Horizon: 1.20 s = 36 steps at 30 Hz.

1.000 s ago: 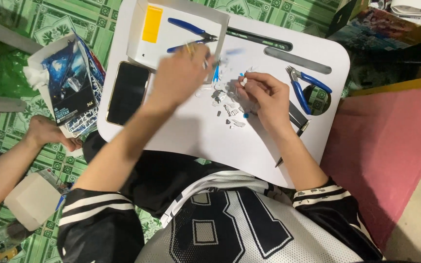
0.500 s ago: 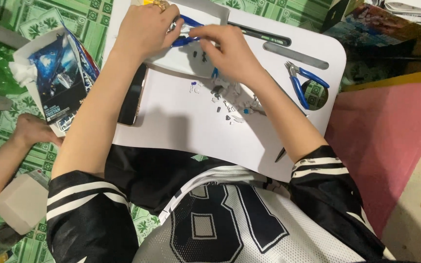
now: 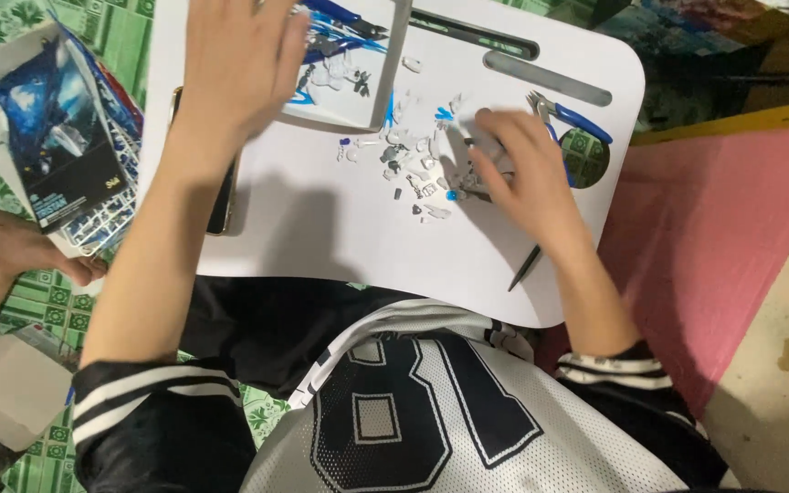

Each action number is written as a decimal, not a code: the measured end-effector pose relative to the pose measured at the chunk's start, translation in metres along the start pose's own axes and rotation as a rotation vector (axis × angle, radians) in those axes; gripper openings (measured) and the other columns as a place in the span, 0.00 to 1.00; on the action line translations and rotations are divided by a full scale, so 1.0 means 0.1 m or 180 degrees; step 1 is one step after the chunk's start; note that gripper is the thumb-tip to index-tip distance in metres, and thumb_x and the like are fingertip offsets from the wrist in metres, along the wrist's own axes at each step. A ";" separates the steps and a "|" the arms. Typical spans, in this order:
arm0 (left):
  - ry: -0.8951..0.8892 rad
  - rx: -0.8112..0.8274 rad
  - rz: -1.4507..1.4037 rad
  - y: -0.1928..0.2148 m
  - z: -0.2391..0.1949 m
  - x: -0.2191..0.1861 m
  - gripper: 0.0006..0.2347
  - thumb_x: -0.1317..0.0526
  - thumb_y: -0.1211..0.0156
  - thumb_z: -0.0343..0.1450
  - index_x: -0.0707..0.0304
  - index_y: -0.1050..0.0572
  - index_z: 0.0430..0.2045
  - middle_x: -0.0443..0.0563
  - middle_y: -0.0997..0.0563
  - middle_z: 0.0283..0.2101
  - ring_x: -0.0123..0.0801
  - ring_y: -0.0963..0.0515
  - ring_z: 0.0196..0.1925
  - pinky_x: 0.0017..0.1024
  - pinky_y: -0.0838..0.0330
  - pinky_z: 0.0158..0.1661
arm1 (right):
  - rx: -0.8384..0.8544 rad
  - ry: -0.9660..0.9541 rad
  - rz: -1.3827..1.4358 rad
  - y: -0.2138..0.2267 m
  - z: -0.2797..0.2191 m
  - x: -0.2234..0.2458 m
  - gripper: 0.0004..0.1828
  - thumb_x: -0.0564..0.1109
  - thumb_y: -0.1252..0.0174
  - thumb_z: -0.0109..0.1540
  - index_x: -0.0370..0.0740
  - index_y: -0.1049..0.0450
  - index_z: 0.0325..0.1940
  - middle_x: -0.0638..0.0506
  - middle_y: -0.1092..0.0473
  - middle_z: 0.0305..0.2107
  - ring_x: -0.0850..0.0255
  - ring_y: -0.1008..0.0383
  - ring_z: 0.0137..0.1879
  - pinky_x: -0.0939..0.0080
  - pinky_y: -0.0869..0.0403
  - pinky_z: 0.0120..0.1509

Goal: Assembling a plastic model kit by trimming parts with a hobby knife and joining them together.

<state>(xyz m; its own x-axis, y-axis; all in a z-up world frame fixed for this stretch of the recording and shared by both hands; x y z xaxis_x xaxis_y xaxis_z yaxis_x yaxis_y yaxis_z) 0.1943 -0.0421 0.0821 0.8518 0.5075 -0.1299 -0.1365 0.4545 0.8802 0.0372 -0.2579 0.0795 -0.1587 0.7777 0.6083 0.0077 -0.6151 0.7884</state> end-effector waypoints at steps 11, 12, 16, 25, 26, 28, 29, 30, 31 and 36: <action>0.1260 0.0813 -0.0044 -0.37 -0.87 -1.25 0.54 0.19 0.45 0.54 0.67 0.46 0.63 0.67 0.44 0.66 0.67 0.50 0.68 0.65 0.51 0.62 | -0.0335 -0.0268 -0.0320 -0.26 -0.27 -0.10 0.15 0.30 0.47 0.61 0.30 0.31 0.52 0.40 0.36 0.46 0.49 0.33 0.53 0.56 0.28 0.56; 0.1288 0.0815 -0.0042 -0.44 -0.87 -1.25 0.54 0.19 0.45 0.54 0.67 0.46 0.63 0.67 0.44 0.66 0.67 0.50 0.68 0.65 0.51 0.62 | -0.0311 -0.0252 -0.0315 -0.32 -0.24 -0.11 0.15 0.30 0.47 0.61 0.30 0.31 0.52 0.40 0.36 0.46 0.49 0.33 0.53 0.56 0.28 0.56; 0.1510 0.0778 -0.0702 -0.60 -0.79 -1.29 0.58 0.30 0.27 0.46 0.72 0.47 0.63 0.72 0.47 0.66 0.65 0.52 0.69 0.61 0.58 0.65 | -0.0035 0.0025 0.0057 -0.43 -0.03 0.00 0.15 0.32 0.47 0.61 0.32 0.30 0.53 0.42 0.33 0.46 0.49 0.30 0.51 0.53 0.29 0.55; 0.0798 0.0738 -0.0985 -0.73 -0.54 -1.43 0.51 0.34 0.29 0.51 0.68 0.42 0.63 0.71 0.46 0.63 0.65 0.47 0.65 0.55 0.59 0.65 | 0.0335 -0.0140 -0.0308 -0.09 -0.29 -0.27 0.11 0.37 0.39 0.57 0.35 0.25 0.44 0.45 0.32 0.35 0.50 0.30 0.41 0.55 0.30 0.45; 0.0657 0.0832 -0.0963 -0.73 -0.50 -1.44 0.49 0.34 0.30 0.52 0.64 0.42 0.64 0.70 0.48 0.64 0.64 0.47 0.65 0.56 0.61 0.65 | 0.0467 -0.0104 -0.0503 -0.10 -0.36 -0.30 0.12 0.41 0.36 0.55 0.36 0.25 0.42 0.45 0.34 0.35 0.49 0.33 0.42 0.53 0.32 0.46; 0.0643 0.0903 -0.0911 -0.76 -0.43 -1.46 0.50 0.32 0.32 0.53 0.61 0.44 0.65 0.70 0.49 0.65 0.65 0.47 0.65 0.57 0.63 0.65 | 0.0408 -0.0096 -0.0637 -0.13 -0.45 -0.28 0.11 0.40 0.36 0.55 0.38 0.24 0.41 0.46 0.34 0.35 0.51 0.33 0.42 0.54 0.33 0.45; 0.0635 0.0973 -0.0853 -0.78 -0.40 -1.46 0.50 0.30 0.35 0.53 0.57 0.46 0.66 0.70 0.50 0.66 0.65 0.48 0.66 0.58 0.65 0.64 | 0.0350 -0.0081 -0.0767 -0.15 -0.49 -0.27 0.10 0.39 0.35 0.55 0.39 0.23 0.41 0.47 0.34 0.35 0.52 0.33 0.41 0.56 0.34 0.45; 0.0626 0.0984 -0.0850 -0.78 -0.37 -1.46 0.50 0.30 0.35 0.53 0.57 0.46 0.66 0.70 0.50 0.66 0.65 0.48 0.66 0.58 0.65 0.64 | 0.0344 -0.0089 -0.0758 -0.14 -0.49 -0.25 0.10 0.39 0.35 0.55 0.39 0.23 0.41 0.47 0.34 0.35 0.52 0.33 0.41 0.56 0.34 0.45; 0.0660 0.1025 -0.0794 -0.79 -0.34 -1.45 0.50 0.30 0.34 0.54 0.56 0.47 0.67 0.70 0.52 0.67 0.66 0.49 0.67 0.58 0.65 0.64 | 0.0248 -0.0187 -0.0647 -0.13 -0.50 -0.24 0.08 0.38 0.36 0.56 0.39 0.23 0.39 0.48 0.34 0.34 0.53 0.33 0.40 0.58 0.33 0.45; 0.0628 0.1098 -0.0615 -0.87 -0.28 -1.49 0.51 0.28 0.34 0.55 0.53 0.49 0.69 0.70 0.58 0.69 0.65 0.52 0.69 0.58 0.62 0.63 | 0.0244 -0.0367 -0.0151 -0.05 -0.50 -0.18 0.07 0.35 0.40 0.60 0.37 0.23 0.43 0.45 0.34 0.34 0.51 0.29 0.42 0.61 0.27 0.43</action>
<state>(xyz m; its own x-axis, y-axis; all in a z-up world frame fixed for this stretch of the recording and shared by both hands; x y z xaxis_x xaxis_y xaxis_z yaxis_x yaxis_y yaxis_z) 0.0654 -0.1367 0.0118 0.7276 0.5826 -0.3622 0.2211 0.3007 0.9277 -0.0093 -0.2753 0.0600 -0.0461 0.8181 0.5733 0.0790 -0.5691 0.8185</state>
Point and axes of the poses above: each hand's wrist, its own z-axis towards the middle knuckle, its own y-axis out of the back of the hand, x = y × z, the point moved 6 cm from there along z, towards the middle knuckle
